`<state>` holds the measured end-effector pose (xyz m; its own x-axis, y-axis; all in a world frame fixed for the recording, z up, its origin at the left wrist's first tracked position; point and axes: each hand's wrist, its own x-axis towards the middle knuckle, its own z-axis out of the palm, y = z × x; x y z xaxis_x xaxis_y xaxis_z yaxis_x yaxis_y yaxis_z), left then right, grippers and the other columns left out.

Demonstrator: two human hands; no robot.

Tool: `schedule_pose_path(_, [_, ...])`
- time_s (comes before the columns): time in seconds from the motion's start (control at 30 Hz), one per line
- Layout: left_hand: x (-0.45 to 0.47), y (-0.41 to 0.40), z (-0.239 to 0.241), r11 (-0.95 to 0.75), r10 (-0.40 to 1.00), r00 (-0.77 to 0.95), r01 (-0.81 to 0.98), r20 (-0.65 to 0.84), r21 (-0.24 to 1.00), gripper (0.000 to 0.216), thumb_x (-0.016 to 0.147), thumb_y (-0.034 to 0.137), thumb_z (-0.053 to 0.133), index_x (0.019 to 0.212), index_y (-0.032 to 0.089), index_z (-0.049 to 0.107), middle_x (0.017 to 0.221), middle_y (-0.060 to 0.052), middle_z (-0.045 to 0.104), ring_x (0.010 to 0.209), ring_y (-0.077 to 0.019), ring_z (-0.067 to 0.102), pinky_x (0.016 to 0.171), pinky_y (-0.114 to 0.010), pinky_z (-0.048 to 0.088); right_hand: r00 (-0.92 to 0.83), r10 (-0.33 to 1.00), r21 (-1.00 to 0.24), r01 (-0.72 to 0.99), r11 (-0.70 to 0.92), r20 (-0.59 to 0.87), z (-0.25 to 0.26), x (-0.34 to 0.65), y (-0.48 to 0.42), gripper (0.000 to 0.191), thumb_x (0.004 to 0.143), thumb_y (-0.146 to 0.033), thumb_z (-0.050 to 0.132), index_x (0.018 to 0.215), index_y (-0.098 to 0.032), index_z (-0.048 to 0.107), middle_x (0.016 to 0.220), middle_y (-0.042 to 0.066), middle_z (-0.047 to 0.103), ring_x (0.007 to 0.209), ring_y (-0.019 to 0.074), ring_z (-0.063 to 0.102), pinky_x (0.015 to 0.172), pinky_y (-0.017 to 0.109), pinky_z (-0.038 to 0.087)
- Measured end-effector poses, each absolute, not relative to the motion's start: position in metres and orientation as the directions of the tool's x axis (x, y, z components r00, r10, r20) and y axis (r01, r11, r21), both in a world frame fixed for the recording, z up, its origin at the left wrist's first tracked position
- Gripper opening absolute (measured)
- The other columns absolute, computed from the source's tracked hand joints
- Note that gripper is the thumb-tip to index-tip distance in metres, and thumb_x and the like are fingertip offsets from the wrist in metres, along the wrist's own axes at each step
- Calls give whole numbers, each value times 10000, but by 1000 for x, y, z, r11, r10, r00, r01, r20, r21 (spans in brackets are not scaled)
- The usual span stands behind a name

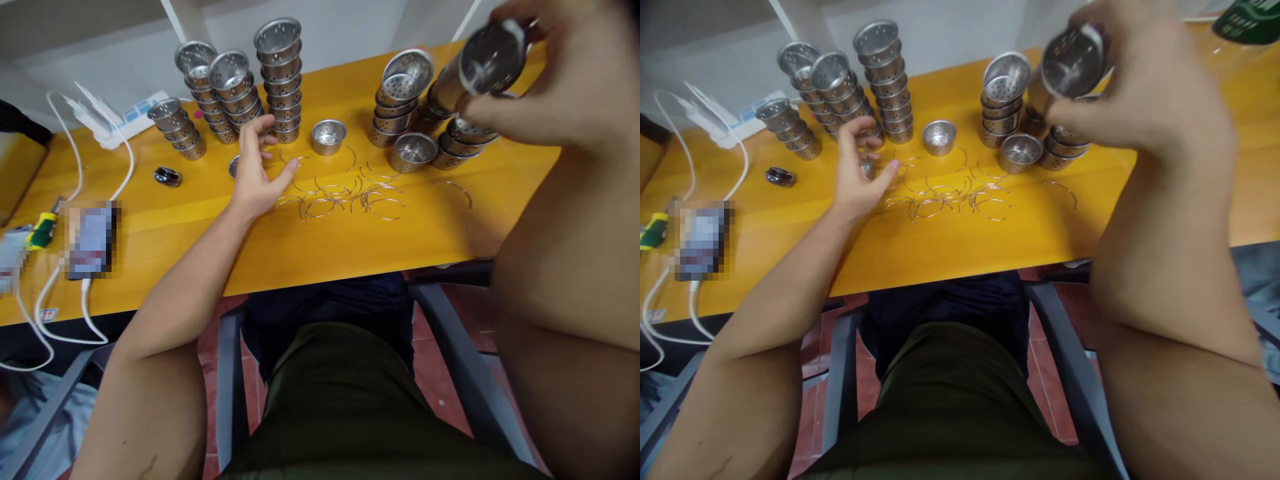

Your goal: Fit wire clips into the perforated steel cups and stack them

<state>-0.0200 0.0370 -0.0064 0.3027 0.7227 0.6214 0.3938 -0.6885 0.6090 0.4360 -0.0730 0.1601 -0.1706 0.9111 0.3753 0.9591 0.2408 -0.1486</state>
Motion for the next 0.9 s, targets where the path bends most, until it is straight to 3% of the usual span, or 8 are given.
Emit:
schedule_pose_path(0.07, [-22,35,-4,-686,725,314,409,613,602,1003,1132,1009,795,1889,461,429,1924,-104,604,1679,-422,671,1357,-676,643,-184,918,-201,943,266,351,153,443,-77,897,1132,-506,1078,1895,-250,683,1826,326,677,1770,554,666,1500,600,557])
schedule_pose_path(0.1, [-22,34,-3,-689,722,320,420,614,591,985,1149,1017,765,1888,460,429,1905,-88,632,1683,-415,666,1353,-673,643,-190,933,-204,944,259,304,150,443,-77,963,1066,-365,1153,1904,-292,683,1871,321,644,1806,577,636,1521,632,554])
schedule_pose_path(0.2, [-22,31,-1,-709,699,333,440,633,551,956,1144,1057,725,1849,456,485,1878,-78,666,1637,-412,701,1294,-664,676,-159,969,-136,973,186,187,143,434,-74,1058,1060,-287,1158,1970,-340,620,2031,314,473,1930,592,476,1613,676,433])
schedule_pose_path(0.37, [-21,31,-1,-735,669,351,446,655,511,926,1163,1034,724,1819,417,508,1906,-116,622,1574,-386,744,1261,-637,696,-232,966,-38,971,238,115,136,414,-63,909,1074,-270,1139,1869,-119,724,1920,382,593,1928,512,493,1651,598,277])
schedule_pose_path(0.6, [-21,30,1,-736,671,365,435,645,519,880,1154,945,817,1810,431,535,1913,-132,624,1590,-411,761,1263,-646,712,-212,977,3,977,212,36,135,412,-59,623,1195,-329,1018,1706,-23,836,1833,448,669,1929,555,524,1661,805,26])
schedule_pose_path(0.7, [-19,26,5,-718,689,336,439,642,540,857,1129,907,876,1757,426,548,1884,-132,613,1582,-415,713,1296,-675,693,-301,945,12,953,302,124,139,411,-64,482,1230,-331,924,1628,-65,871,1753,405,723,1855,551,612,1670,726,236])
schedule_pose_path(0.8, [-13,26,5,-755,633,274,427,724,498,696,1253,963,605,1700,434,540,1781,-79,580,1550,-344,609,1320,-666,646,-410,875,-87,892,444,257,146,395,-68,342,1233,-309,775,1511,-154,901,1657,315,796,1584,504,798,1444,579,614])
schedule_pose_path(0.9, [-6,33,-1,-839,509,273,368,817,400,725,1271,1000,383,1701,432,521,1697,-71,512,1464,-323,505,1266,-639,595,-469,864,-174,850,498,181,147,365,-62,426,1209,-246,739,1581,-97,881,1412,292,918,1280,472,897,1215,563,695])
